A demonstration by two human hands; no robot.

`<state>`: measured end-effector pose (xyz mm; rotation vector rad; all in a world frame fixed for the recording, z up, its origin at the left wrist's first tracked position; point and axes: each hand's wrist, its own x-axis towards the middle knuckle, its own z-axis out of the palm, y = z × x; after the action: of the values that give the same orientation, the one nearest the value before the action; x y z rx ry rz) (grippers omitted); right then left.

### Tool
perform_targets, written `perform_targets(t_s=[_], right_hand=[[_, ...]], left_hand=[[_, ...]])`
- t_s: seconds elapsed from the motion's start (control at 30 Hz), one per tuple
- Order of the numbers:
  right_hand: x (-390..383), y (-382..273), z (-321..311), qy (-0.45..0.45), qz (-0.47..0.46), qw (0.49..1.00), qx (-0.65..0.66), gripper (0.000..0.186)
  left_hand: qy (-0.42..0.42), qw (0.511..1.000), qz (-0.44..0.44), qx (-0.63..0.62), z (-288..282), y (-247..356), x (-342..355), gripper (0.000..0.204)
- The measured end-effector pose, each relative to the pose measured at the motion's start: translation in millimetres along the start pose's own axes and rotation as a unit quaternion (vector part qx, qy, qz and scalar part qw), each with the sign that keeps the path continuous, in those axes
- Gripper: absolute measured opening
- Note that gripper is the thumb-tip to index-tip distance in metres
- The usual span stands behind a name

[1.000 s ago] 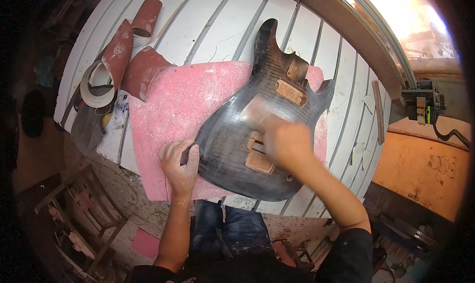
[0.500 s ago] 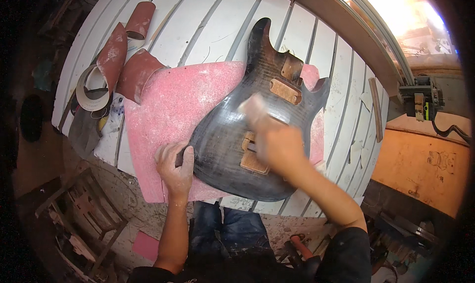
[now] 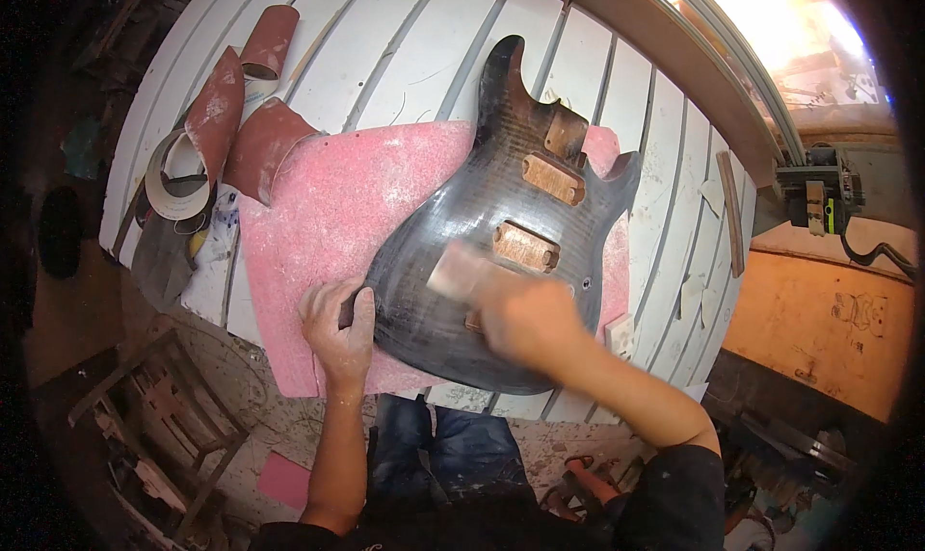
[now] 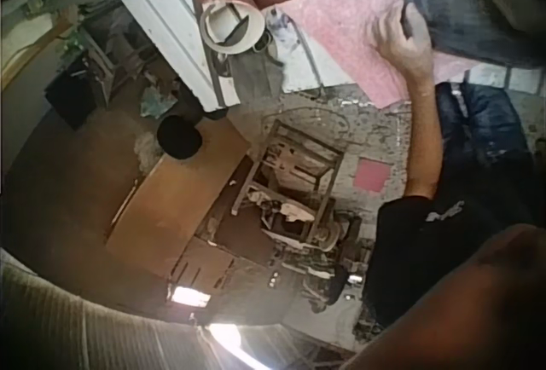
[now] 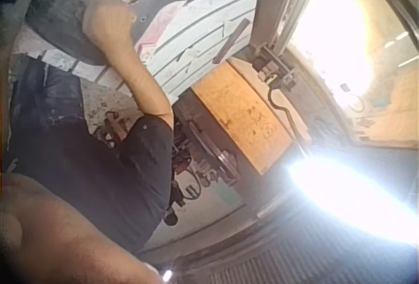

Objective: The person sands the front and sides of a wooden guitar body by hand using a sanding block, applying pressure in circular and linear motions across the surface.

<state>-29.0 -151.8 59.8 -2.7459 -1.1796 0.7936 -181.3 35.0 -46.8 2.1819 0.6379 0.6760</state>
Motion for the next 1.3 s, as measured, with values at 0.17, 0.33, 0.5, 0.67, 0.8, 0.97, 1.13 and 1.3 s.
perform_targets(t_s=[0.17, 0.33, 0.5, 0.67, 0.8, 0.97, 1.13, 1.3], right_hand=[[26, 39, 6, 0.197, -0.026, 0.980, -0.031, 0.060], [-4, 10, 24, 0.181, -0.126, 0.975, 0.033, 0.050], [37, 49, 8, 0.307, -0.069, 0.949, 0.024, 0.058], [-4, 12, 21, 0.190, -0.153, 0.968, 0.057, 0.057], [40, 53, 6, 0.220, -0.035, 0.974, 0.026, 0.051], [8, 9, 16, 0.170, -0.118, 0.978, 0.039, 0.049], [59, 65, -10, 0.284, -0.092, 0.954, 0.006, 0.049], [16, 3, 20, 0.183, -0.150, 0.970, 0.061, 0.054]], left_hand=[[-0.001, 1.000, -0.002, -0.005, 0, -1, -1, 0.018], [0.003, 1.000, 0.000, -0.005, 1, 1, -1, 0.019], [-0.001, 1.000, 0.002, 0.004, 0, 0, -2, 0.018], [0.006, 1.000, 0.006, 0.011, 2, -1, -1, 0.017], [-0.003, 1.000, -0.005, -0.002, 0, 0, -1, 0.016], [0.003, 1.000, -0.014, -0.003, 1, 0, -1, 0.016], [-0.002, 1.000, -0.005, 0.003, 0, 0, -2, 0.016], [0.000, 1.000, 0.003, 0.004, 2, 0, 0, 0.017]])
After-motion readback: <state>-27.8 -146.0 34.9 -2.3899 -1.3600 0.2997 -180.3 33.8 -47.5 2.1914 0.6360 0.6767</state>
